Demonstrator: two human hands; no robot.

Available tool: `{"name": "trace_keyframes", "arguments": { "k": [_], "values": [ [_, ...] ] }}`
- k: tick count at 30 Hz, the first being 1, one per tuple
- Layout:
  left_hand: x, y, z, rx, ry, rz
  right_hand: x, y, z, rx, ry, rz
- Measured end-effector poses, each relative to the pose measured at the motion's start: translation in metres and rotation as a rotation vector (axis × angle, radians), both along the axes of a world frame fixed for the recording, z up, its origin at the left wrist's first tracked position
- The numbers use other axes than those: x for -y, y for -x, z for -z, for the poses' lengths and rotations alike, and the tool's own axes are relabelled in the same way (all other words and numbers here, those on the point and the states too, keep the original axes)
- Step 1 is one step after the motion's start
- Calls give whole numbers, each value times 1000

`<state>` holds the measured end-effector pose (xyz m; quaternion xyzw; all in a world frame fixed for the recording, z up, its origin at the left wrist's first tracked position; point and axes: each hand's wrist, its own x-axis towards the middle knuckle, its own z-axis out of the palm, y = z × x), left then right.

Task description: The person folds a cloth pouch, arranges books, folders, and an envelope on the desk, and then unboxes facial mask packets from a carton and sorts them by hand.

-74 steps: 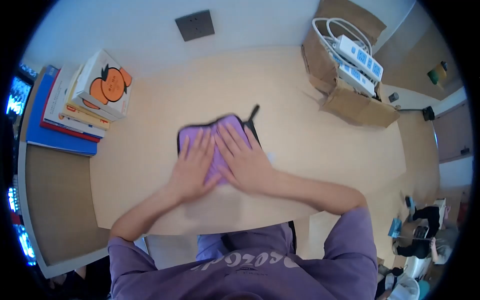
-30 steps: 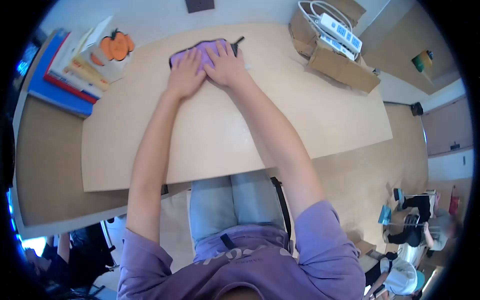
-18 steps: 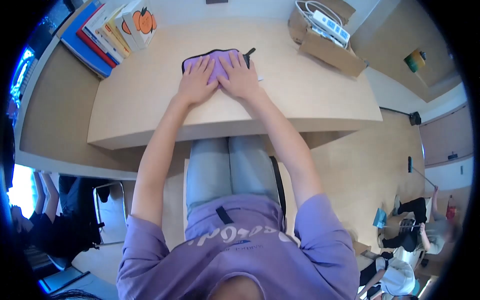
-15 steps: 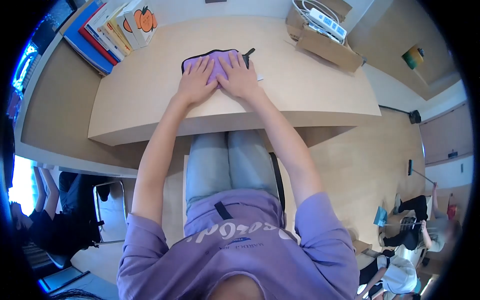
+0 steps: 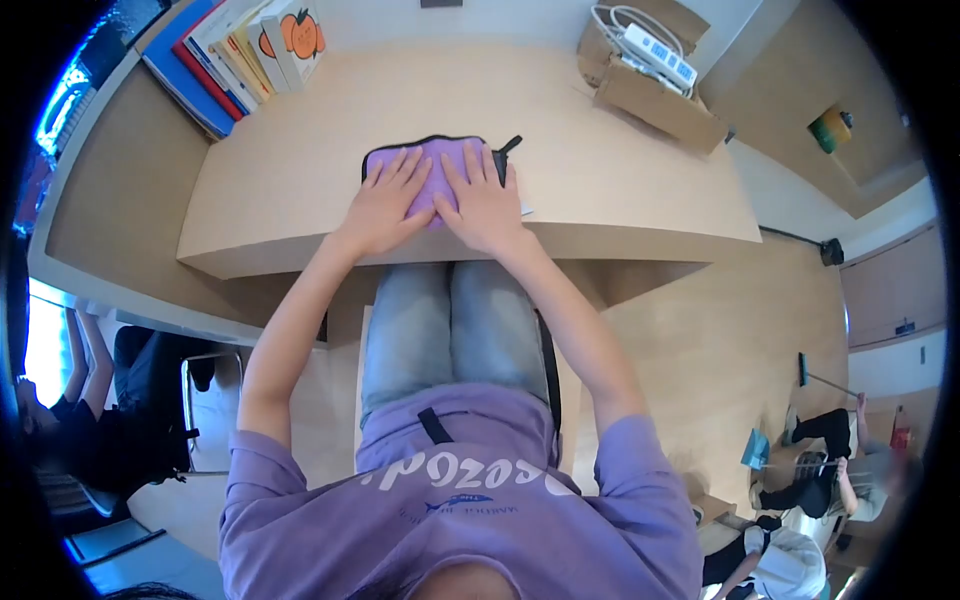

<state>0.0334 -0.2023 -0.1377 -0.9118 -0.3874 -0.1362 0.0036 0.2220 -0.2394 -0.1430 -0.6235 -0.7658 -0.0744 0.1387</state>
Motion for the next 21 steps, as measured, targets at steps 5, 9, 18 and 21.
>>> {"name": "trace_keyframes", "arguments": {
  "k": [5,9,18,21],
  "values": [
    [-29,-8,-2,10,22,11,-34,-15,1,-29,29,-69],
    [-71,-26,-4,28,29,-11,-76,-25,-2,-31,31,-57],
    [-157,-61,0,61,23,-107,-170,-47,-1,-19,-4,-34],
    [-183,-71,4,52,-13,-135,-194,-48,1,-31,-20,8]
  ]
}}
